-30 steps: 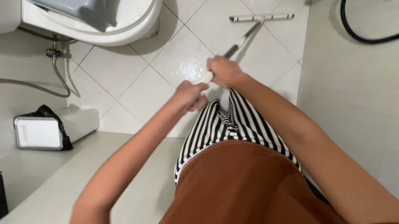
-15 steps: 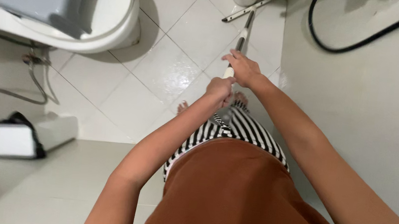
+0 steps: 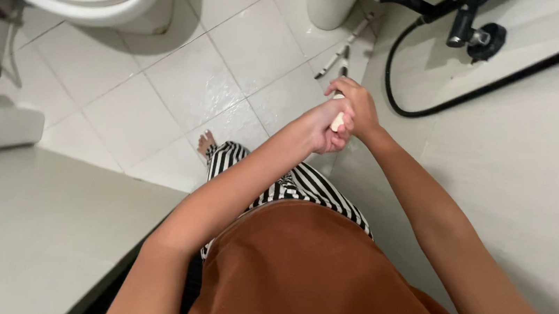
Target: The person uses a squeegee to push water across a tiled bathroom floor, maneuvering around a toilet and pedestal sink, and then moves cleaning bottles on the floor by hand.
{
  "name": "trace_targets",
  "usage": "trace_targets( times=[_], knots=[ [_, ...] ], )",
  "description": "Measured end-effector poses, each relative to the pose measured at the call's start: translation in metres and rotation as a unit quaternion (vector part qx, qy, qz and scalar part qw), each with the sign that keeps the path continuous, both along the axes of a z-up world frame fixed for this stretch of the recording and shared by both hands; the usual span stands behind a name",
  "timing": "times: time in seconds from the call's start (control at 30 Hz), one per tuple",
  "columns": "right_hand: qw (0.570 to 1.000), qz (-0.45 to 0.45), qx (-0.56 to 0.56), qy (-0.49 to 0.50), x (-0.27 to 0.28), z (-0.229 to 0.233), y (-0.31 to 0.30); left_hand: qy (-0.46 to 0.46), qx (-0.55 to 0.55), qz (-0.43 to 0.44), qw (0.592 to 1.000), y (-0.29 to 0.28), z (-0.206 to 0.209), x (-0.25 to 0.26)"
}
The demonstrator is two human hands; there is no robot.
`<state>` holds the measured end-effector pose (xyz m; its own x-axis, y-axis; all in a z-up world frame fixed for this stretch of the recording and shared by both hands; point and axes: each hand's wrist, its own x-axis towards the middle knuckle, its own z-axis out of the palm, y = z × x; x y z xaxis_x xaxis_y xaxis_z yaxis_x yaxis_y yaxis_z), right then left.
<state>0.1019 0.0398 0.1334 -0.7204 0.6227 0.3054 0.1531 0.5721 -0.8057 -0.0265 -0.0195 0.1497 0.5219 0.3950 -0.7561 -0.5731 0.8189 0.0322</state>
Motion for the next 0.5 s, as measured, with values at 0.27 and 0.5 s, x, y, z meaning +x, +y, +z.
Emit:
trace_targets(
  times=[0.27,0.5],
  knots=[
    [0.887,-0.137,-0.432,-0.091,0.0,-0.062,0.024,0.095,0.043,-0.007,0.995,0.01,-0.052,0.013],
    [0.965,-0.022,0.081,-0.25,-0.012,-0.064,0.001,0.198,0.072,-0.035,0.977,-0.03,-0.048,-0.014]
  ],
)
